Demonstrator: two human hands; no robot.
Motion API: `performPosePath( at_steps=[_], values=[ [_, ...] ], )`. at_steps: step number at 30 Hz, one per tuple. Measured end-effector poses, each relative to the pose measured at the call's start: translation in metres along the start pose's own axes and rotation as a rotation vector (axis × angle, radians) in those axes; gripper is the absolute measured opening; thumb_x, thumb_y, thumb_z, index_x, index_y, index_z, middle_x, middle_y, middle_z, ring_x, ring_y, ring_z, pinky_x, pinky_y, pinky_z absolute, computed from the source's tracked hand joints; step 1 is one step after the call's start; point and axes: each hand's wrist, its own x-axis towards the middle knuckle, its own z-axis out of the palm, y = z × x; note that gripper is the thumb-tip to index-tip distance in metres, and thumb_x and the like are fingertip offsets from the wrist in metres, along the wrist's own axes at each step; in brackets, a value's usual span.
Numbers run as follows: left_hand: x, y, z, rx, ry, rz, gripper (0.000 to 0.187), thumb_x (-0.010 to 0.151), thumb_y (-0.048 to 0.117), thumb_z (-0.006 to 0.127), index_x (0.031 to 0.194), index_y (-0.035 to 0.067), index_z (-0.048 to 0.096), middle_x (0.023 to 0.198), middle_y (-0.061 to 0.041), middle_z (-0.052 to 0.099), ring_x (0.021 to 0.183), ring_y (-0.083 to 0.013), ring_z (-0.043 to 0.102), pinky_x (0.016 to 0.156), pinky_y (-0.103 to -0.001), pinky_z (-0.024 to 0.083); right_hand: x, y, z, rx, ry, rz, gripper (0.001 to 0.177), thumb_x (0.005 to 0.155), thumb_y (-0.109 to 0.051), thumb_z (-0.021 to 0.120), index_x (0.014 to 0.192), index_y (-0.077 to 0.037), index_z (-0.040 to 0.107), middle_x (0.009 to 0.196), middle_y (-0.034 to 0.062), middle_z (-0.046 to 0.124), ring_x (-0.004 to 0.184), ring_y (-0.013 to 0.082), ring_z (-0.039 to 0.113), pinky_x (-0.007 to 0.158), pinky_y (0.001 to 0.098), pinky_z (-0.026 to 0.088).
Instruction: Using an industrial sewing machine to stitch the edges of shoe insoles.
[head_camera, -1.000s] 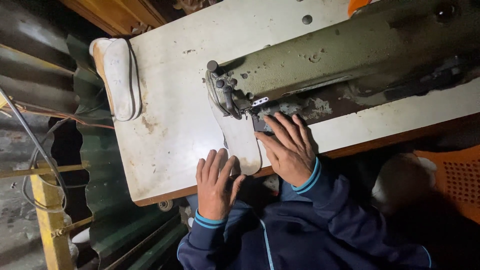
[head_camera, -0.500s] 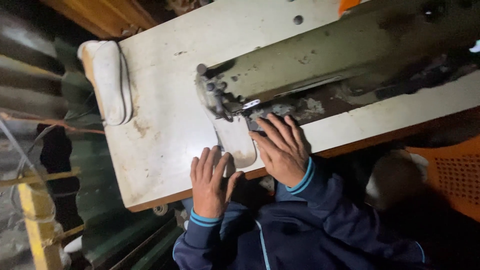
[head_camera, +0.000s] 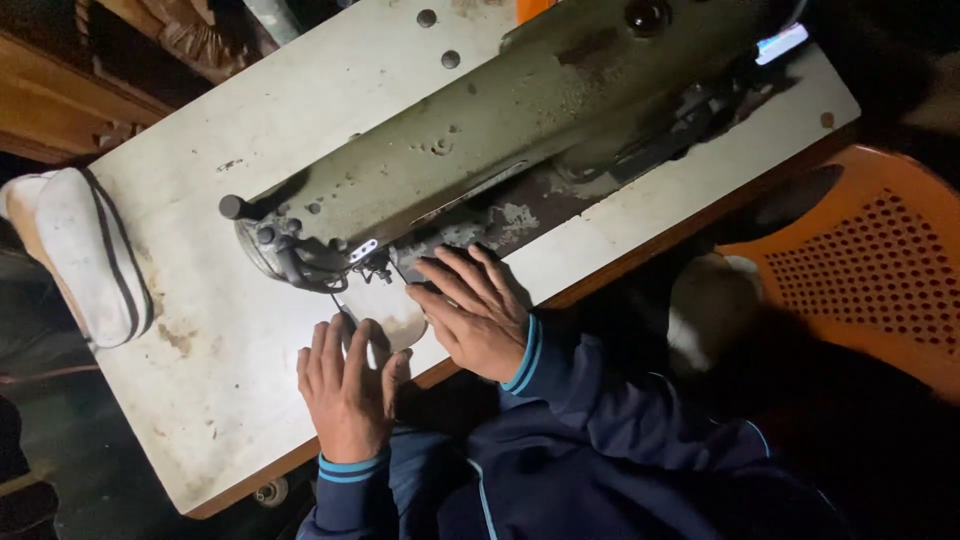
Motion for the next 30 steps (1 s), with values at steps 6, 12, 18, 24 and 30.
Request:
performPosePath(
  at_steps=[6, 12, 18, 24, 30],
  values=[
    [0.004, -0.005, 0.003, -0.029, 0.007, -0.011, 0.055, 0.095, 0.047, 0.067, 0.136, 0.011, 0.060, 0.149, -0.021, 0.054, 0.143, -0.0396, 0.048, 0.116, -0.061, 0.036, 0.001, -0.002, 0.007, -0.043, -0.039, 0.015, 0.034, 0.098, -0.017, 0.067, 0.131, -0.012, 0.067, 0.147, 0.0127, 0.056, 0.140, 0.0335, 0.048, 0.119, 0.0576, 0.033],
    [0.007, -0.018, 0.020, -0.055, 0.085, -0.036, 0.061, 0.090, 0.049, 0.075, 0.137, 0.012, 0.063, 0.146, -0.018, 0.056, 0.139, -0.0407, 0.050, 0.115, -0.060, 0.034, 0.006, -0.001, 0.017, -0.054, -0.042, 0.005, 0.038, 0.093, -0.021, 0.066, 0.130, -0.013, 0.066, 0.144, 0.0200, 0.056, 0.141, 0.0397, 0.045, 0.117, 0.0606, 0.027],
    [0.011, -0.023, 0.021, -0.077, 0.065, -0.090, 0.058, 0.092, 0.050, 0.074, 0.134, 0.010, 0.066, 0.145, -0.019, 0.057, 0.142, -0.0386, 0.047, 0.119, -0.057, 0.028, 0.011, 0.001, 0.021, -0.002, -0.080, 0.017, 0.035, 0.098, -0.024, 0.061, 0.128, -0.009, 0.067, 0.147, 0.0214, 0.054, 0.141, 0.0419, 0.043, 0.118, 0.0613, 0.024],
    [0.020, -0.027, 0.023, -0.069, 0.061, -0.100, 0.058, 0.092, 0.050, 0.073, 0.135, 0.012, 0.065, 0.145, -0.018, 0.057, 0.141, -0.0388, 0.047, 0.118, -0.058, 0.029, 0.014, 0.005, 0.029, -0.038, -0.093, 0.026, 0.038, 0.097, -0.029, 0.061, 0.128, -0.008, 0.067, 0.145, 0.0210, 0.054, 0.142, 0.0412, 0.042, 0.119, 0.0622, 0.022],
    [0.029, -0.034, 0.018, -0.155, 0.014, -0.125, 0.045, 0.101, 0.039, 0.062, 0.138, 0.012, 0.062, 0.147, -0.019, 0.054, 0.142, -0.0404, 0.045, 0.117, -0.060, 0.028, 0.018, 0.005, 0.035, -0.079, -0.060, 0.021, 0.036, 0.095, -0.031, 0.065, 0.123, -0.008, 0.068, 0.135, 0.0205, 0.058, 0.136, 0.0413, 0.046, 0.117, 0.0626, 0.025]
  ],
)
